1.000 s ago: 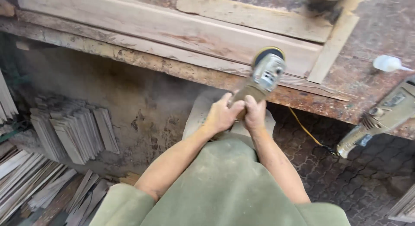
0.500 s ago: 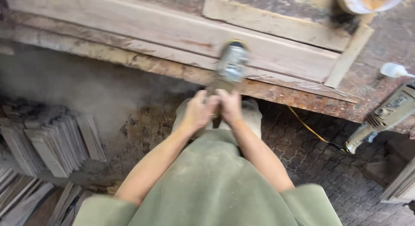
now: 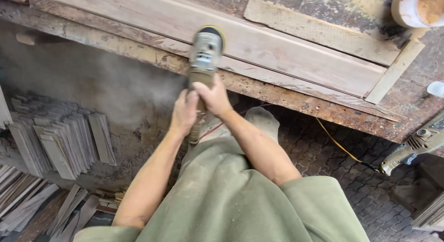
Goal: Sanding wooden planks using an angle grinder with a sanding disc and applying wood glue.
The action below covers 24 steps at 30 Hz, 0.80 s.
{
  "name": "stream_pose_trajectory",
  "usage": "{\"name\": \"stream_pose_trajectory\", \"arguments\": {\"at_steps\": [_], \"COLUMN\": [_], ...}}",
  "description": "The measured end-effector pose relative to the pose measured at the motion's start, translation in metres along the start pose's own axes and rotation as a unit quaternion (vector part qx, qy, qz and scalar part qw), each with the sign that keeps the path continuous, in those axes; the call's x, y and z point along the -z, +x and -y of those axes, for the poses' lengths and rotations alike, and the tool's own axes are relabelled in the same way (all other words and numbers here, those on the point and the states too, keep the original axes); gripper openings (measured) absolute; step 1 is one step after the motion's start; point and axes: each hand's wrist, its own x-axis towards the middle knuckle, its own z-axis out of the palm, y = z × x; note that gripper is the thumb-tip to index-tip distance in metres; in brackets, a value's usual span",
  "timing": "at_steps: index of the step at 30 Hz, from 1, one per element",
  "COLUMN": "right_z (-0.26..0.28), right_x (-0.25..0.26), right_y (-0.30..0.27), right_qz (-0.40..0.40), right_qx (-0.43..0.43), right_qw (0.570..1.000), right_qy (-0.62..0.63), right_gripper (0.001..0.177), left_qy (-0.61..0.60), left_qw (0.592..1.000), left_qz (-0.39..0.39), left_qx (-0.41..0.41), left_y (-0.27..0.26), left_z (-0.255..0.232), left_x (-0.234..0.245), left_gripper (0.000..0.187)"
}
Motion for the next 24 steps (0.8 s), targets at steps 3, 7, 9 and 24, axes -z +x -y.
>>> {"name": "stream_pose_trajectory", "arguments": {"at_steps": [3,7,9,24], "right_z": [0.014,0.014,0.022,0.074], "right_x": [-0.008,0.041,0.069,0.248], "right_y": [-0.002,-0.035,-0.051,-0.134], "right_qz": [0.016,-0.016,-0.03,-0.204], "right_qx": [-0.043,-0.031,-0.005,0.086], "right_qw": [0.999,0.999,0.999,0.962], "right_qy": [-0.01,-0.014,0.022,-0.157], "right_gripper": [0.053,0.048,0.038,0.025], "left_qy": [-0.048,0.002,0.052,0.124], "left_qw": [0.999,0.999,0.996,0.969], "left_qz": [-0.005,0.012,0.061,0.202], "left_qx": [-0.015,-0.036,-0.033,-0.073], "left_y": [0.003,0.016,0.007,-0.039], "left_z": [0.02,0.067,0.06,-0.022], "left_x": [0.005,-0.03,-0.052,-0.231], "left_gripper": [0.068,0.069,0.075,0.064]}}
